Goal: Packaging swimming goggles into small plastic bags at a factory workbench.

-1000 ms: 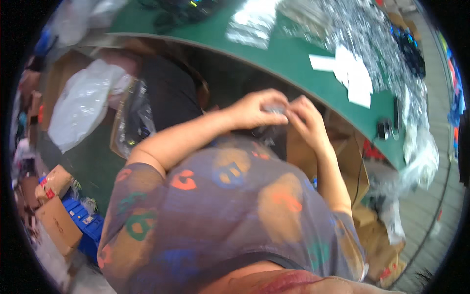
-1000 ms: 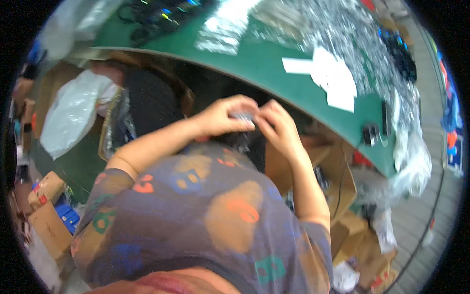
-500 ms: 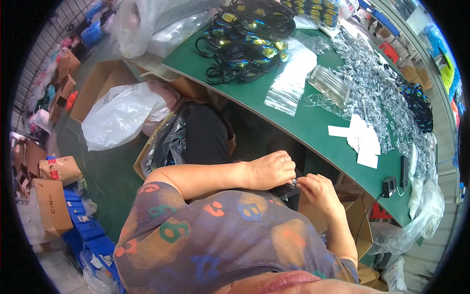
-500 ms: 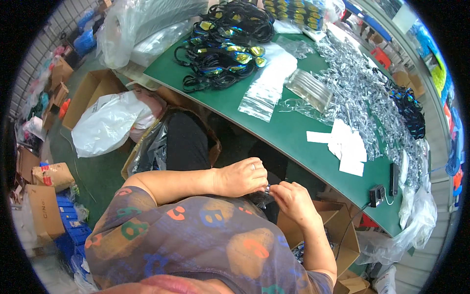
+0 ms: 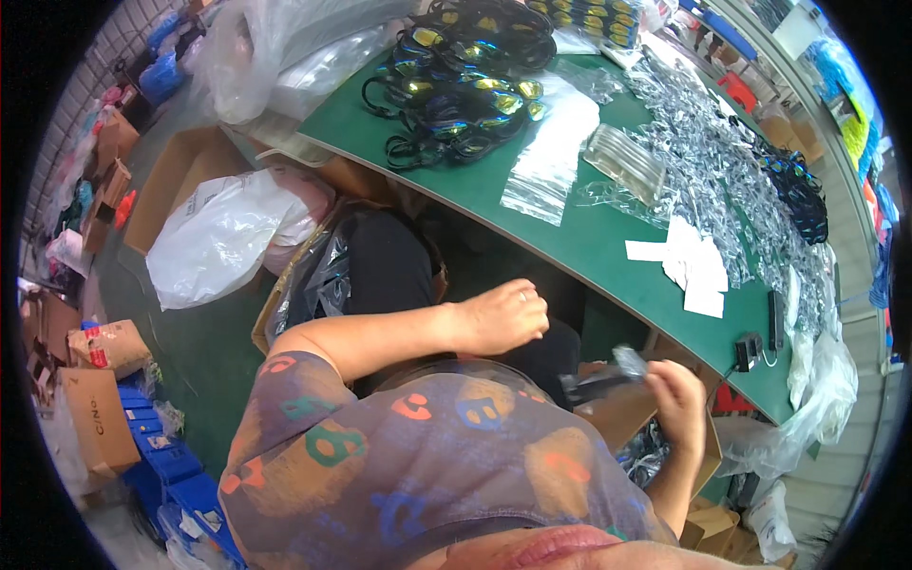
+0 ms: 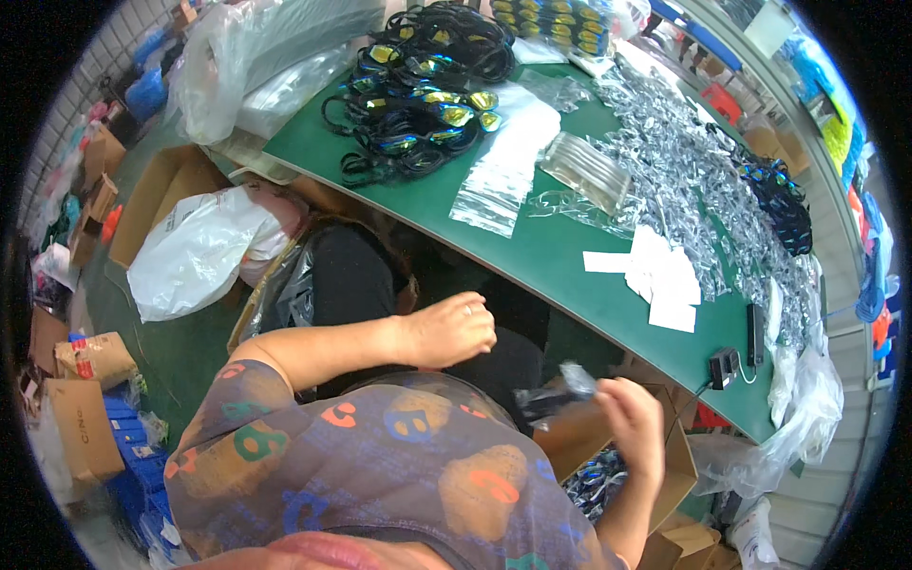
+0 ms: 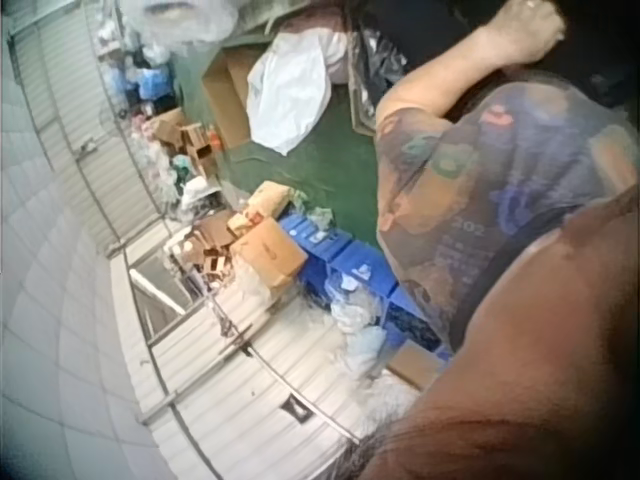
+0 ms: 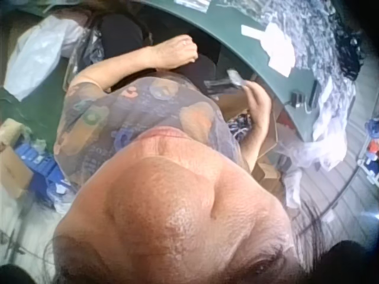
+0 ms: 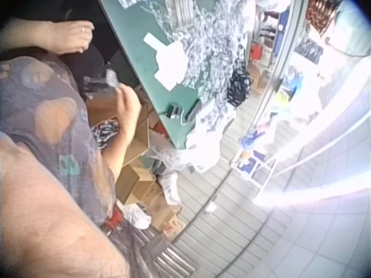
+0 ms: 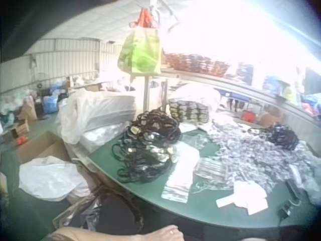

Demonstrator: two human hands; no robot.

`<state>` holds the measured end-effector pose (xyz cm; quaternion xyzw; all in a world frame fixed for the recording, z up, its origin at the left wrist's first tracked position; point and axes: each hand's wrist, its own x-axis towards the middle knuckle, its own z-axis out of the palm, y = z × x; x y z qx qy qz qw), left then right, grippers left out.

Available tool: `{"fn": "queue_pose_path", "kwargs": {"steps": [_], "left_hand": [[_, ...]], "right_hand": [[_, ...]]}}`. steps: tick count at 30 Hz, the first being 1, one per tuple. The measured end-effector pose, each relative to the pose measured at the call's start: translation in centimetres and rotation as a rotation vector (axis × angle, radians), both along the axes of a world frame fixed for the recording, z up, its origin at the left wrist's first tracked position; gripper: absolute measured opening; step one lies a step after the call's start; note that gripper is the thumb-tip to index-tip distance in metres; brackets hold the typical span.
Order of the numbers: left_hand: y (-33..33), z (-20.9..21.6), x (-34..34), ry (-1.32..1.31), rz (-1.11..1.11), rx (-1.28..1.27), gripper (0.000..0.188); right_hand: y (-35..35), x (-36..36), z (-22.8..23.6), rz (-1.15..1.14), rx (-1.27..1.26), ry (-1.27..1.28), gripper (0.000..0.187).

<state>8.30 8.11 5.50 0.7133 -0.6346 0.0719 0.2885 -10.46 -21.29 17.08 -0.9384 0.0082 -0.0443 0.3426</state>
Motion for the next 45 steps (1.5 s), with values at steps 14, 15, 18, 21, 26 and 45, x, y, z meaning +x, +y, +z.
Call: {"fn": "queue_pose_path", "kwargs": {"steps": [14, 15, 18, 21, 26, 45], "left_hand": [[3.7, 6.2, 10.0, -0.121, 0.275, -0.394, 0.009], [4.2, 6.1, 11.5, -0.168, 0.359, -0.428, 0.008], [4.1, 7.2, 15.4, -0.25, 0.478, -0.423, 0.009], [2.5, 8.5, 17.4, -0.367, 0.545, -0.266, 0.007], [1.2, 7.2, 21.3, -0.542, 0.7, 0.277, 0.019], [2.0, 7.0, 20.6, -0.569, 0.629, 0.436, 0.017]], "right_hand": [[-14.3, -25.5, 13.2, -0.873, -0.533, 0.459, 0.033], [-11.2, -22.3, 14.7, -0.959, -0.708, 0.489, 0.037], [-13.0, -20.1, 11.3, -0.786, -0.475, 0.075, 0.04], [-6.7, -10.3, 10.9, -0.562, -0.283, 0.154, 0.039], [-5.4, -2.7, 7.7, -0.357, -0.261, 0.186, 0.039], [-11.9, -10.9, 2.6, -0.271, -0.154, 0.084, 0.041]]}}
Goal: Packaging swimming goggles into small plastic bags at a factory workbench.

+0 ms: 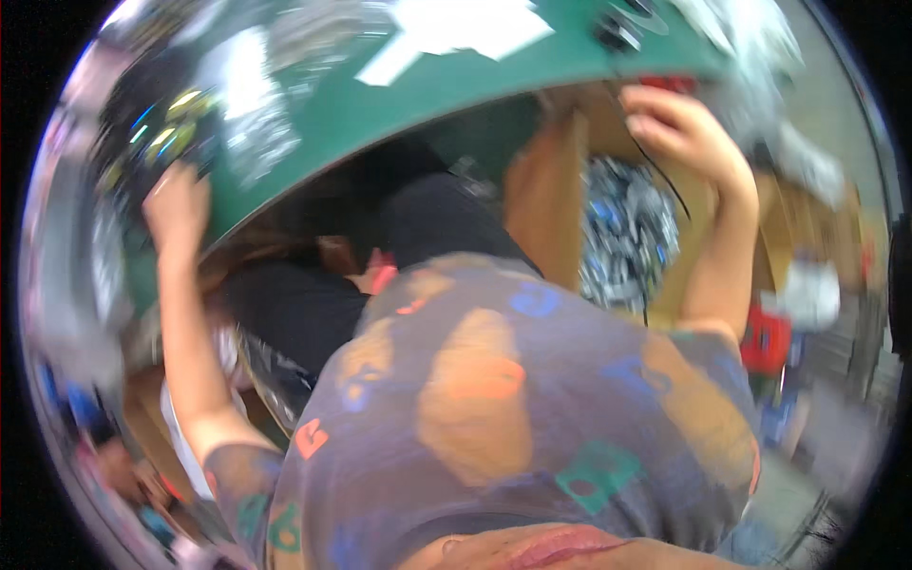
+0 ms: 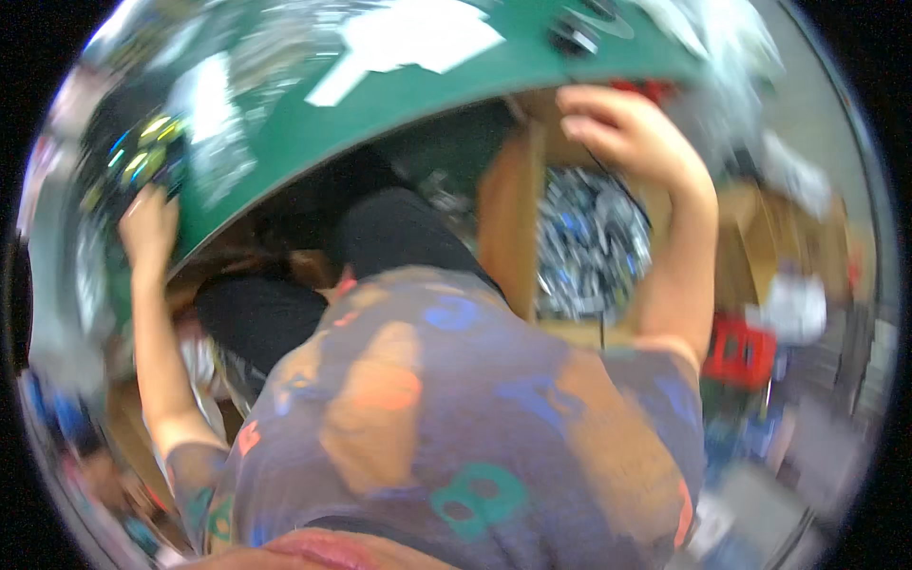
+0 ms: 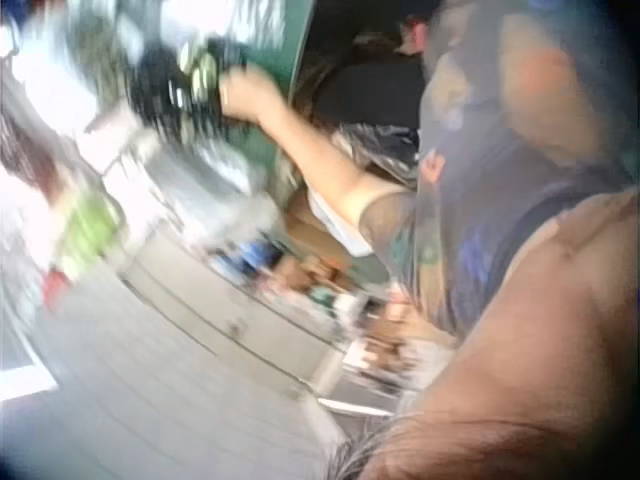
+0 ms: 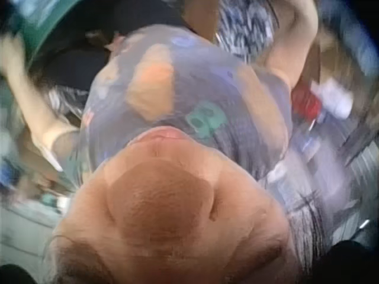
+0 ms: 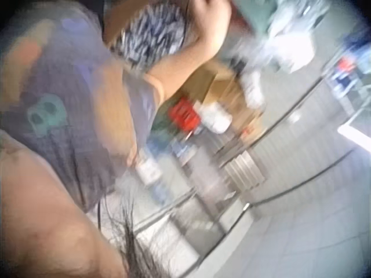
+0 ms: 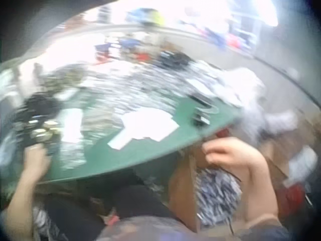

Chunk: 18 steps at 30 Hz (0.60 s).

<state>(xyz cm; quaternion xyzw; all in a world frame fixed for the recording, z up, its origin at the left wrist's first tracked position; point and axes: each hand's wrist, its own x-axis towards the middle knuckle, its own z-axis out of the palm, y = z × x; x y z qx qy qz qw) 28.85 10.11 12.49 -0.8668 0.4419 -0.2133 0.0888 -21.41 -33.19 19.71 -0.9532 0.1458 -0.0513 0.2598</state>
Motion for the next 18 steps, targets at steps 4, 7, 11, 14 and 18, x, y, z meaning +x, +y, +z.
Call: {"fn": "queue_pose_path", "kwargs": {"steps": [4, 7, 11, 14, 18], "left_hand": [[3.6, -1.6, 3.1, -0.183, -0.108, 0.119, 0.024], [2.1, -1.6, 3.0, -0.156, -0.09, 0.218, 0.03], [4.3, -1.9, 3.3, -0.147, -0.074, 0.241, 0.032], [3.3, -1.4, 3.5, -0.097, -0.151, 0.213, 0.034], [4.5, -0.8, 3.3, -0.05, -0.065, 0.239, 0.039]], "right_hand": [[-1.3, -11.1, 1.3, -0.49, 0.332, -0.022, 0.04], [-5.3, -26.1, -4.5, 0.028, 0.884, -0.782, 0.037], [3.6, -38.9, -5.6, -1.524, 0.34, -0.824, 0.032], [12.4, -49.1, -15.6, -2.104, 0.282, -1.268, 0.018], [23.9, -53.8, -33.5, -2.497, 0.776, -1.416, 0.02]]}}
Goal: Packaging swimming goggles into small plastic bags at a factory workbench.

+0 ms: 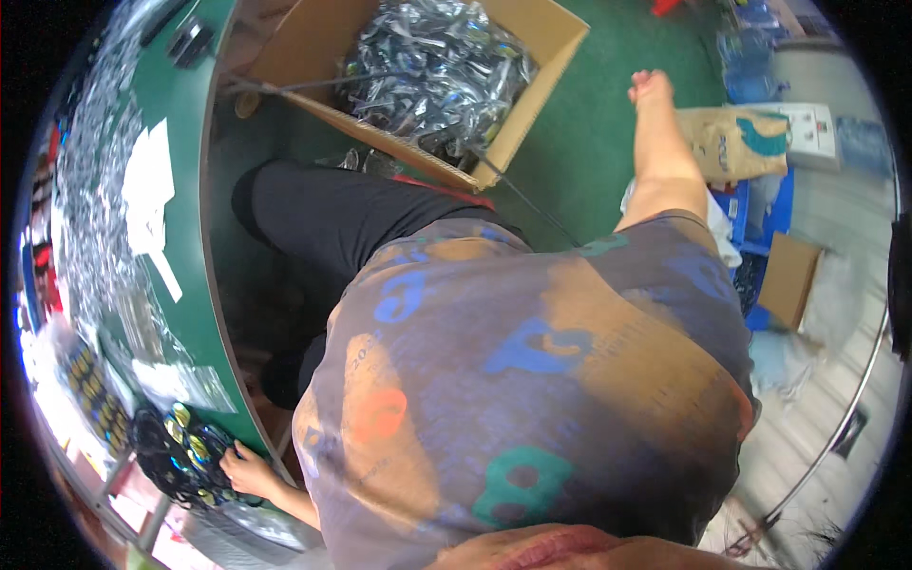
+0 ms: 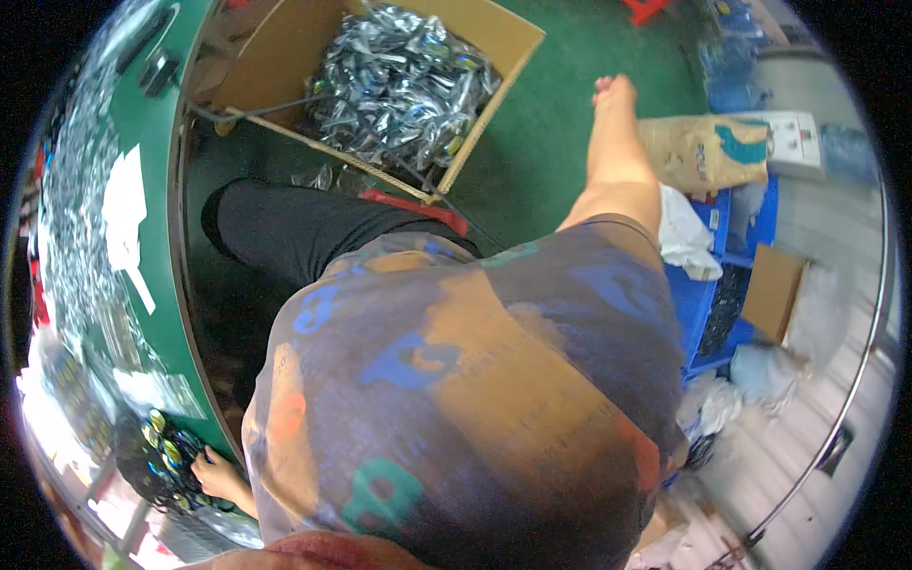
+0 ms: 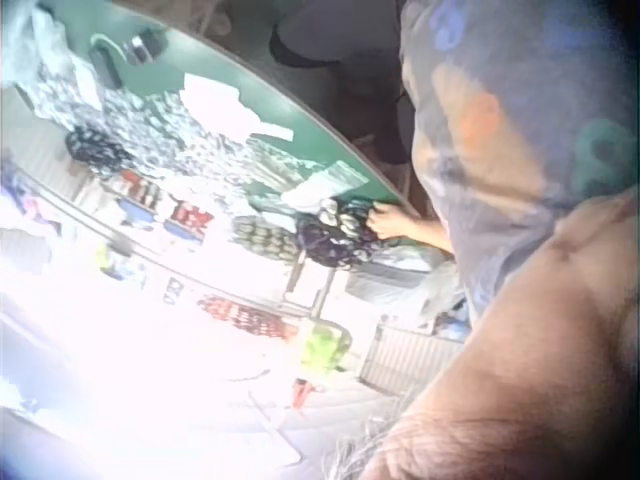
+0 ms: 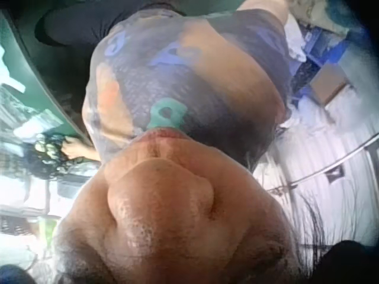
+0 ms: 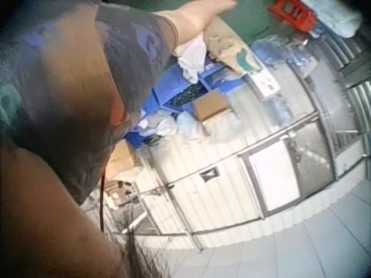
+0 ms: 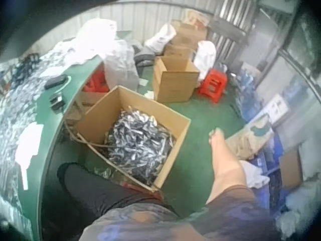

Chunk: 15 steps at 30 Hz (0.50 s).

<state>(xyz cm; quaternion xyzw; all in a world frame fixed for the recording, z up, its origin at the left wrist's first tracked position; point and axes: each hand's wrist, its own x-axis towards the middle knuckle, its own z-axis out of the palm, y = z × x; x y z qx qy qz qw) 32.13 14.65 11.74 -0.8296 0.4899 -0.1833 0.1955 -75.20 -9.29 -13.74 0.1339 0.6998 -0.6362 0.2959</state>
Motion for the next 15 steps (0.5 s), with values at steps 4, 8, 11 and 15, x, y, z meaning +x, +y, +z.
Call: {"fn": "queue_pose_path", "kwargs": {"steps": [4, 8, 11, 15], "left_hand": [[-2.0, -1.3, 0.2, 0.052, 0.032, 0.05, 0.043], [-2.0, 1.2, -0.2, 0.02, 0.142, 0.184, 0.045], [-2.3, 1.0, 1.9, 0.068, 0.067, 0.155, 0.04], [-2.9, 1.7, 3.2, 0.135, -0.046, 0.061, 0.038]], "right_hand": [[8.3, -1.0, -10.1, -0.2, 0.224, -0.009, 0.023], [10.5, -0.6, -12.2, -0.055, 0.276, -0.182, 0.028], [9.0, -5.5, -10.6, -0.019, 0.198, -0.13, 0.029], [4.2, -6.5, -10.5, -0.023, 0.004, -0.025, 0.03]]}}
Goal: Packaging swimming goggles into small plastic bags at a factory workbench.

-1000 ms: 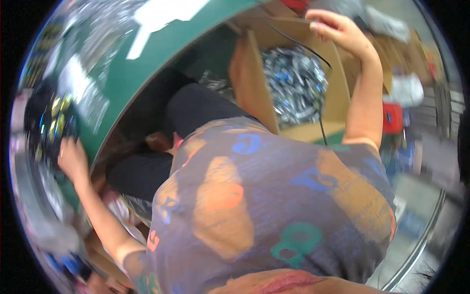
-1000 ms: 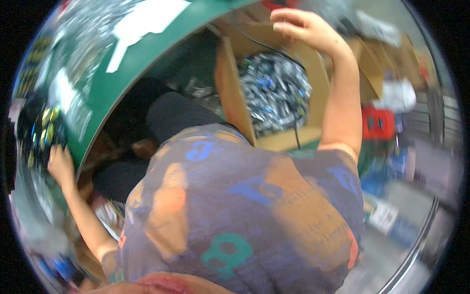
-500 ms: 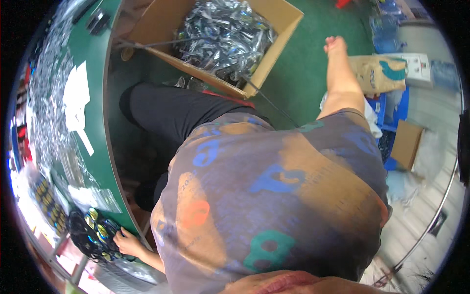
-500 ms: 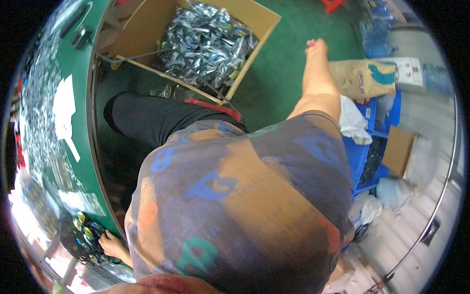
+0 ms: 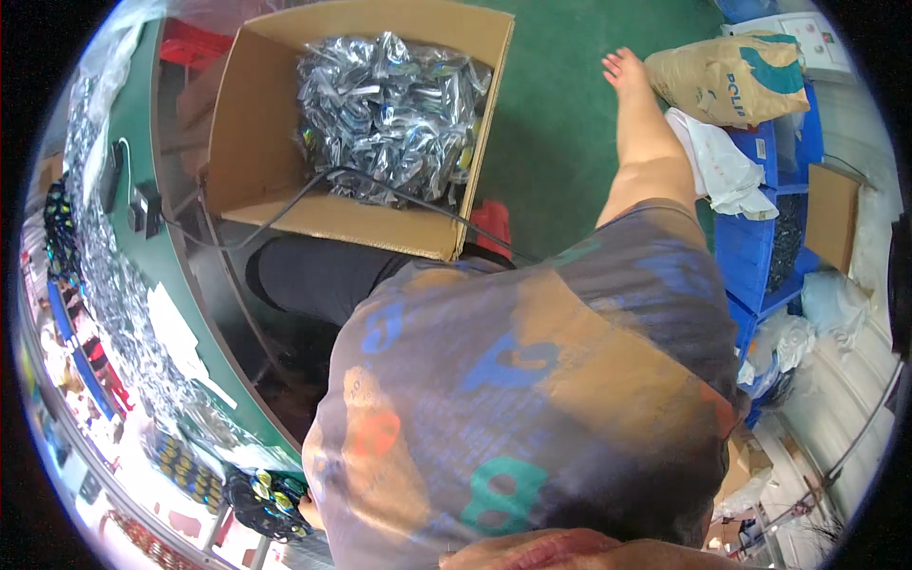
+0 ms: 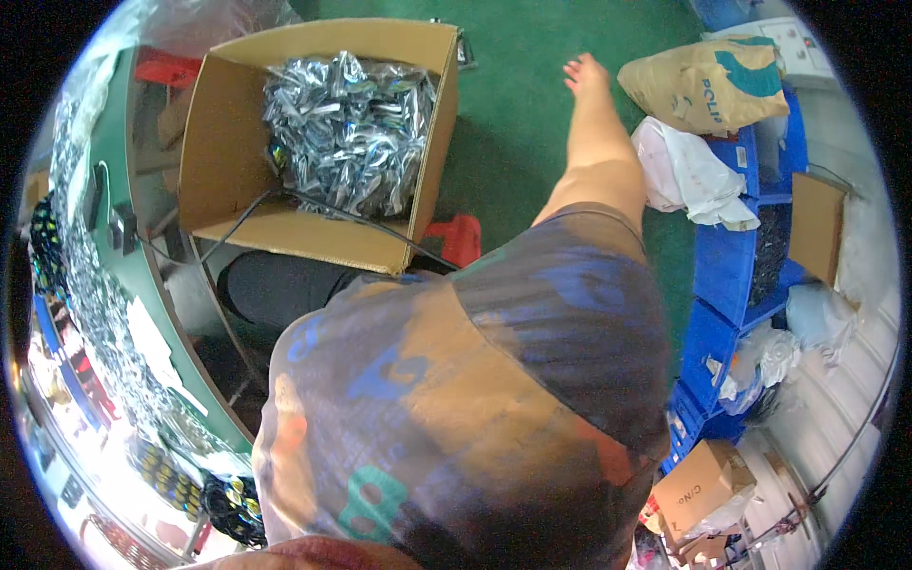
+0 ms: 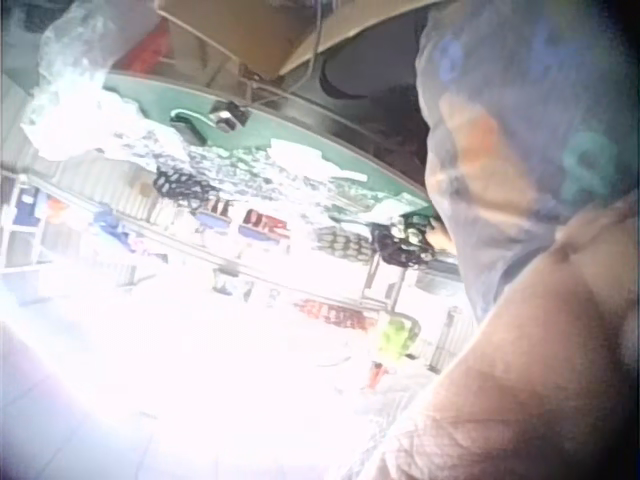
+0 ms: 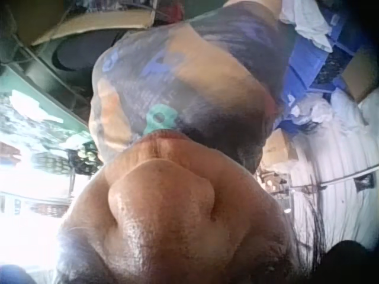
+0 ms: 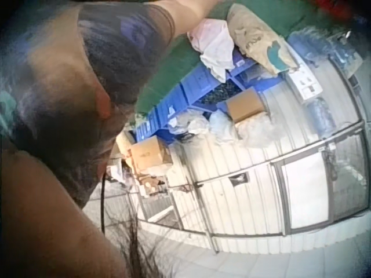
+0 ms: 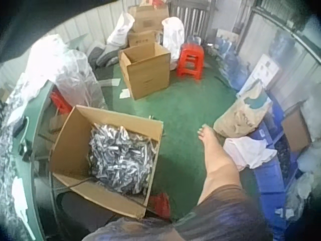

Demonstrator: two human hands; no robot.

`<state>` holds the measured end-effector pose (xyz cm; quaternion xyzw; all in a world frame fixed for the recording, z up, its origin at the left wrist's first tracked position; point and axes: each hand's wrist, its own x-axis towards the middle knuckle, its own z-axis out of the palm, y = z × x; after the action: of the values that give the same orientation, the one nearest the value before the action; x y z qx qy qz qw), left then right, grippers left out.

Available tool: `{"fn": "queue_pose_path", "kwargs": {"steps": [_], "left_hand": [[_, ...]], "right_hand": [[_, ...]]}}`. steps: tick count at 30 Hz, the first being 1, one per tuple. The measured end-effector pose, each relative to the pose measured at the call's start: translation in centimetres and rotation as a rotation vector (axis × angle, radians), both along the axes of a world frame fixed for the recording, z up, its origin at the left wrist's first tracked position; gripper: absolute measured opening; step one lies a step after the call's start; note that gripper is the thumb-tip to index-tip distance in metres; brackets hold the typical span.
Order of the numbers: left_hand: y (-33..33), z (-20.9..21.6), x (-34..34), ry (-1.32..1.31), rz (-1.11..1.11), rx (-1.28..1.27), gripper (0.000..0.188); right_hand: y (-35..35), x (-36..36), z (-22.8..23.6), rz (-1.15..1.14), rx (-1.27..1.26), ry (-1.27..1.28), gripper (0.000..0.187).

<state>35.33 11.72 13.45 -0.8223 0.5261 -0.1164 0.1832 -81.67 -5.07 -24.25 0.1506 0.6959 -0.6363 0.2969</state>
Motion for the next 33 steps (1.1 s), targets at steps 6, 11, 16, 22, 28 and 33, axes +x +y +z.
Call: {"fn": "queue_pose_path", "kwargs": {"steps": [6, 11, 16, 22, 28, 33], "left_hand": [[1.6, 3.3, 2.3, 0.022, 0.082, -0.122, 0.037], [0.5, 4.6, 7.2, -0.118, 0.328, -0.746, 0.045], [1.0, 9.8, 13.3, -0.31, 0.129, -0.797, 0.05], [-1.2, 13.1, 11.9, -0.335, 0.11, -1.308, 0.036], [-11.6, 22.0, 15.9, -0.289, -0.257, -1.392, 0.027], [-4.8, 22.3, 17.4, -0.207, -0.064, -1.573, 0.03]], "right_hand": [[-13.6, 7.7, 3.3, 0.293, -0.384, 0.051, 0.02], [-19.3, -1.7, 10.3, 0.505, -0.562, 0.15, 0.024], [-22.5, 8.7, 9.3, 0.468, -0.445, 0.093, 0.019], [-23.0, 10.9, 12.5, 0.603, -0.323, 0.19, 0.048], [-23.2, 3.1, 13.3, 0.693, -0.428, 0.102, 0.059], [-25.7, 1.8, 17.3, 0.645, -0.489, 0.234, 0.034]]}}
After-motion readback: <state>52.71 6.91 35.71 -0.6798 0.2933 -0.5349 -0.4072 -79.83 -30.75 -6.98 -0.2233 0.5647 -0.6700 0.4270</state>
